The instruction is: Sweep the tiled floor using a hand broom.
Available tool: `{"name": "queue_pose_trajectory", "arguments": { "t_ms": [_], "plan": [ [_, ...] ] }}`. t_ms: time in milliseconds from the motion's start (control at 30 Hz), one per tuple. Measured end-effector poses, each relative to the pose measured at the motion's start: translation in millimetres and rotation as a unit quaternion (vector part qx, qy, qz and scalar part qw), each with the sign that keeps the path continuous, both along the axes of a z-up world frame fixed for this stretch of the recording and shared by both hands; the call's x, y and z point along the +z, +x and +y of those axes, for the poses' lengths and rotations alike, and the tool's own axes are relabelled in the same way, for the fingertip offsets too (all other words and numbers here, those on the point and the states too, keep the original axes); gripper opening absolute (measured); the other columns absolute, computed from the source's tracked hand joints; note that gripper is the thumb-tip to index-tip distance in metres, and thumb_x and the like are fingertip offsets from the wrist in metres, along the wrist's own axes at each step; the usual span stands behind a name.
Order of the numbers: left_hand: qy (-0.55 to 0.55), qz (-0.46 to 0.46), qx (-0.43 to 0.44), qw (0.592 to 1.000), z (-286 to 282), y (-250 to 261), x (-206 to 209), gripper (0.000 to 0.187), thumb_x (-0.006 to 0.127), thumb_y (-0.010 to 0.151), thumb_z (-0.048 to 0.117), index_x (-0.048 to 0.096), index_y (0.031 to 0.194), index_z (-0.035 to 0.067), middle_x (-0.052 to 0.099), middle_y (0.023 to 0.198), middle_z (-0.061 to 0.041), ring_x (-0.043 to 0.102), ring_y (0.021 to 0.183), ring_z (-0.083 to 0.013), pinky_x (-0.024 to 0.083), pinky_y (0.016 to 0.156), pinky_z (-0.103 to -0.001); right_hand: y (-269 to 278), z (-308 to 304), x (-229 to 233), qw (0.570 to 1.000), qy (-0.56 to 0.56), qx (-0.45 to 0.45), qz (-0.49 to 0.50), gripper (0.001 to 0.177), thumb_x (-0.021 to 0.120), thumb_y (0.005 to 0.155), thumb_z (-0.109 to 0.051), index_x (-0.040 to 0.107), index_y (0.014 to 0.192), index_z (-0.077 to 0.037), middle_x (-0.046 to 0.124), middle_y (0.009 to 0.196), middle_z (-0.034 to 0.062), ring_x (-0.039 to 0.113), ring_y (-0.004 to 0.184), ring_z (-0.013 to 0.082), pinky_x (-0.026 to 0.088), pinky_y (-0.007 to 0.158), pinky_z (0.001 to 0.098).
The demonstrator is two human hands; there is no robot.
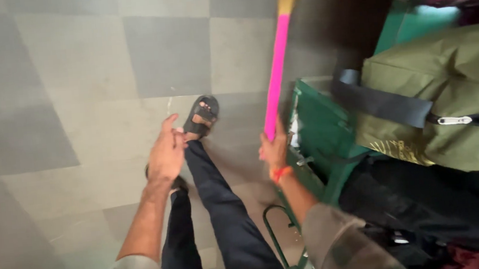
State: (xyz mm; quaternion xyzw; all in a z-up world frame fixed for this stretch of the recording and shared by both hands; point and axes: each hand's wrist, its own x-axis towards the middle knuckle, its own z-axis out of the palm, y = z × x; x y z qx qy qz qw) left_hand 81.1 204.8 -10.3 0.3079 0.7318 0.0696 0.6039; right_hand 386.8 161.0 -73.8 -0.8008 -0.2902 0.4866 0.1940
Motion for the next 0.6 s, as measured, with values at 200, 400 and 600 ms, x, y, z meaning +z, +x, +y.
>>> {"name": "queue_pose_trajectory", "arguments": {
  "t_ms": [200,400,600],
  "plan": [
    [0.005,-0.013,-0.006,1.000,7.3,0.7,2.5,0.046,0.042,0.105,0.025,0.041,0.150,0.016,0.075,0.098,-0.004,0.074,0.089,-0.0201,0.054,0.085,-0.036,-88.6,-37.5,68.7,0.982,-0.156,0.055,0.089,0.083,0.057,0.089,0.001,0.030,0.162,-0.027,0.058,0.079,0.0003,0.049,0.042,0.0094,0.045,0.034,0.0291],
    [0.074,-0.013,0.018,0.997,-9.3,-14.7,-0.2,0.042,0.044,0.106,0.021,0.046,0.147,0.013,0.073,0.093,-0.007,0.074,0.087,-0.0210,0.056,0.083,-0.037,-134.2,-13.8,77.9,0.915,-0.311,0.201,0.158,0.034,0.057,0.097,-0.012,0.049,0.129,-0.006,0.052,0.067,0.0069,0.050,0.041,0.0144,0.042,0.036,0.0323],
    [0.058,0.008,0.021,0.998,-30.5,-31.1,5.1,0.039,0.046,0.105,0.021,0.050,0.143,0.016,0.072,0.092,-0.008,0.073,0.081,-0.0216,0.057,0.078,-0.039,-117.0,-32.1,53.2,0.948,-0.140,0.195,0.209,0.029,0.066,0.104,-0.032,0.060,0.115,-0.007,0.057,0.069,0.0004,0.057,0.048,0.0095,0.052,0.044,0.0284]
  ]
}}
